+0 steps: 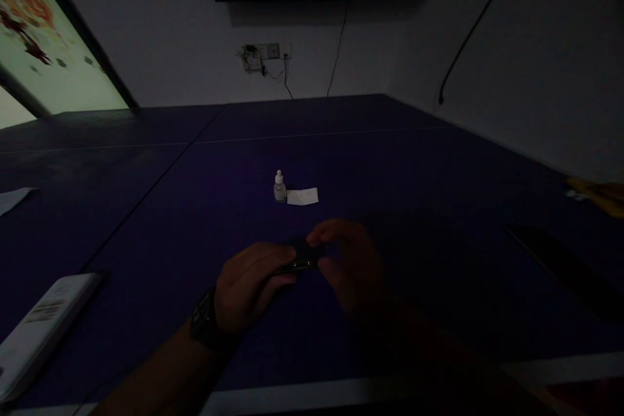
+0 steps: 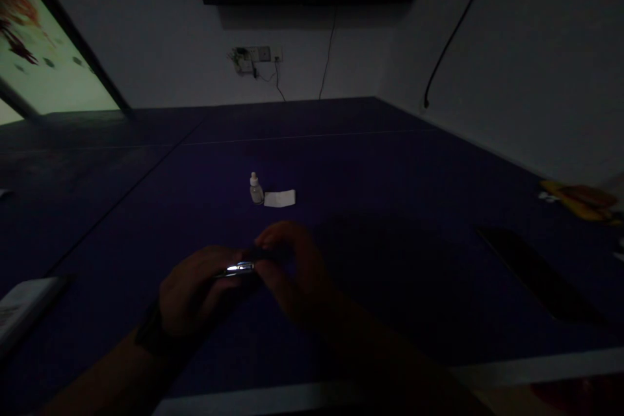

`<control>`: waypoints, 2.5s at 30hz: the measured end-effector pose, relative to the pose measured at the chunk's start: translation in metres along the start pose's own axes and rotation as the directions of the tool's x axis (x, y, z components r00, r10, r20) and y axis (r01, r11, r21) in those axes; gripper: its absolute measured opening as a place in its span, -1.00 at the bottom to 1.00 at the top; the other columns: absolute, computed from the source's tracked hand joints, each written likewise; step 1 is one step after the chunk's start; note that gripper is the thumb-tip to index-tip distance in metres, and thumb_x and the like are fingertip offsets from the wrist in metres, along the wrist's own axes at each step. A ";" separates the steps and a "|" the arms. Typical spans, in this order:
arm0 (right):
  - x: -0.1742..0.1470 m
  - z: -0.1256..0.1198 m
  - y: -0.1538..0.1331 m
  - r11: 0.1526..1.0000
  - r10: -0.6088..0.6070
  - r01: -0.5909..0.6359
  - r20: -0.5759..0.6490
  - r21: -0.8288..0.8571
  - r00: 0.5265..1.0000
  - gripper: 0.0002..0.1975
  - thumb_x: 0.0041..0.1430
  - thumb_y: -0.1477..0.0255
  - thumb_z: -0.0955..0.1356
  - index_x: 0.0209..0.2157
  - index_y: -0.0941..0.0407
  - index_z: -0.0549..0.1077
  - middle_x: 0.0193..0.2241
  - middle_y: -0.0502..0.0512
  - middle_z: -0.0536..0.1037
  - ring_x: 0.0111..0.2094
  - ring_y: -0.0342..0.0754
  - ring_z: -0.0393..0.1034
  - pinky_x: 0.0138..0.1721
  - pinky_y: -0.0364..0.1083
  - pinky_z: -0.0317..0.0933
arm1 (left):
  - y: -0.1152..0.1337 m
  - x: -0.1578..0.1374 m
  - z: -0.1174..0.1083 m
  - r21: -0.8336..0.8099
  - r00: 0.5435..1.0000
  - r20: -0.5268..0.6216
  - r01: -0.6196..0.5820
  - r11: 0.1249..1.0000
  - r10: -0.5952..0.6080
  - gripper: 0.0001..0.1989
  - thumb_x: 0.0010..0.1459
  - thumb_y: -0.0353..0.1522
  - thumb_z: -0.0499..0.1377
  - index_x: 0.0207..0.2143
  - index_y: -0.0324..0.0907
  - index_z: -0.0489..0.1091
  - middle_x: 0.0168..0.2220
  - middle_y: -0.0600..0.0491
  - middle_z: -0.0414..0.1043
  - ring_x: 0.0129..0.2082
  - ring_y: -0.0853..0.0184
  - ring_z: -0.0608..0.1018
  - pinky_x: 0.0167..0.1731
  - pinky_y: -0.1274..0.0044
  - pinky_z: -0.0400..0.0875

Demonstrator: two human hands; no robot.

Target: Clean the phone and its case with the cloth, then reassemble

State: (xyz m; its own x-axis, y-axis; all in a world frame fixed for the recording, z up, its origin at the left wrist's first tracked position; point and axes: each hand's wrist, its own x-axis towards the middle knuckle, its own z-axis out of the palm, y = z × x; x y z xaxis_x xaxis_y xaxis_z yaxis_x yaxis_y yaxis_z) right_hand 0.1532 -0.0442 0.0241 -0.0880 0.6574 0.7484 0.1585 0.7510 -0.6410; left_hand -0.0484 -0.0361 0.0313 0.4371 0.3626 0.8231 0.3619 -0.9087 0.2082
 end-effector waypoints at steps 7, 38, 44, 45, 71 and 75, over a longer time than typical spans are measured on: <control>0.005 0.000 0.005 0.981 -0.170 0.185 0.193 -0.058 0.966 -0.82 0.36 0.40 0.37 -0.02 0.04 0.44 -0.22 0.09 0.60 -0.21 -0.05 0.53 -0.17 -0.05 0.41 | -0.002 0.000 0.003 -0.055 1.000 0.014 -0.001 0.998 0.002 -0.71 0.33 -0.41 0.19 0.10 -0.19 0.41 -0.15 -0.06 0.64 -0.17 0.32 0.68 -0.17 0.54 0.61; 0.007 0.001 0.000 0.989 -0.117 0.133 0.205 -0.067 0.972 -0.75 0.32 0.20 0.41 -0.09 0.05 0.47 -0.33 0.04 0.55 -0.34 -0.10 0.49 -0.33 -0.12 0.40 | 0.001 -0.005 0.007 -0.180 0.996 -0.001 0.086 0.980 -0.088 -0.73 0.31 -0.23 0.22 -0.04 -0.20 0.44 -0.28 -0.01 0.62 -0.30 0.38 0.65 -0.28 0.56 0.57; 0.005 0.000 0.001 0.982 -0.164 0.179 0.195 -0.066 0.967 -0.82 0.31 0.29 0.43 -0.11 0.05 0.49 -0.36 0.03 0.55 -0.38 -0.12 0.47 -0.37 -0.15 0.36 | 0.001 -0.005 0.010 -0.219 0.995 -0.029 0.087 0.972 -0.096 -0.74 0.32 -0.24 0.21 -0.04 -0.20 0.42 -0.32 0.00 0.61 -0.32 0.38 0.64 -0.30 0.56 0.55; 0.005 0.000 0.001 0.982 -0.161 0.176 0.191 -0.065 0.968 -0.83 0.30 0.31 0.44 -0.12 0.05 0.50 -0.37 0.03 0.55 -0.38 -0.12 0.47 -0.37 -0.15 0.35 | 0.001 -0.005 0.011 -0.221 0.995 -0.032 0.090 0.971 -0.099 -0.74 0.32 -0.23 0.21 -0.04 -0.20 0.42 -0.33 0.00 0.61 -0.33 0.38 0.64 -0.30 0.55 0.55; 0.013 -0.013 0.016 0.984 -0.165 0.172 0.135 -0.044 0.977 -0.83 0.24 0.38 0.49 -0.15 0.04 0.52 -0.35 0.01 0.55 -0.37 -0.11 0.45 -0.37 -0.12 0.38 | -0.005 -0.009 0.005 -0.087 0.980 -0.106 0.161 0.983 -0.170 -0.90 0.34 -0.34 0.20 -0.13 -0.15 0.45 -0.20 0.01 0.64 -0.20 0.35 0.68 -0.18 0.50 0.60; 0.010 -0.010 0.017 0.986 -0.156 0.161 0.106 -0.040 0.982 -0.86 0.23 0.39 0.49 -0.17 0.04 0.53 -0.34 0.01 0.54 -0.37 -0.12 0.45 -0.38 -0.13 0.38 | -0.009 -0.010 0.007 -0.087 0.981 -0.106 0.152 0.985 -0.161 -0.91 0.34 -0.34 0.20 -0.14 -0.16 0.44 -0.20 0.00 0.64 -0.20 0.37 0.67 -0.18 0.52 0.59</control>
State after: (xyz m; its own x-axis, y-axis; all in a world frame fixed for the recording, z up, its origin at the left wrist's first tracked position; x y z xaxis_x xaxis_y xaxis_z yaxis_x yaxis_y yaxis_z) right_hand 0.1648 -0.0255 0.0229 -0.2153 0.5352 0.8168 0.1817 0.8438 -0.5050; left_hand -0.0508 -0.0304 0.0174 0.2835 0.4799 0.8303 0.3508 -0.8577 0.3759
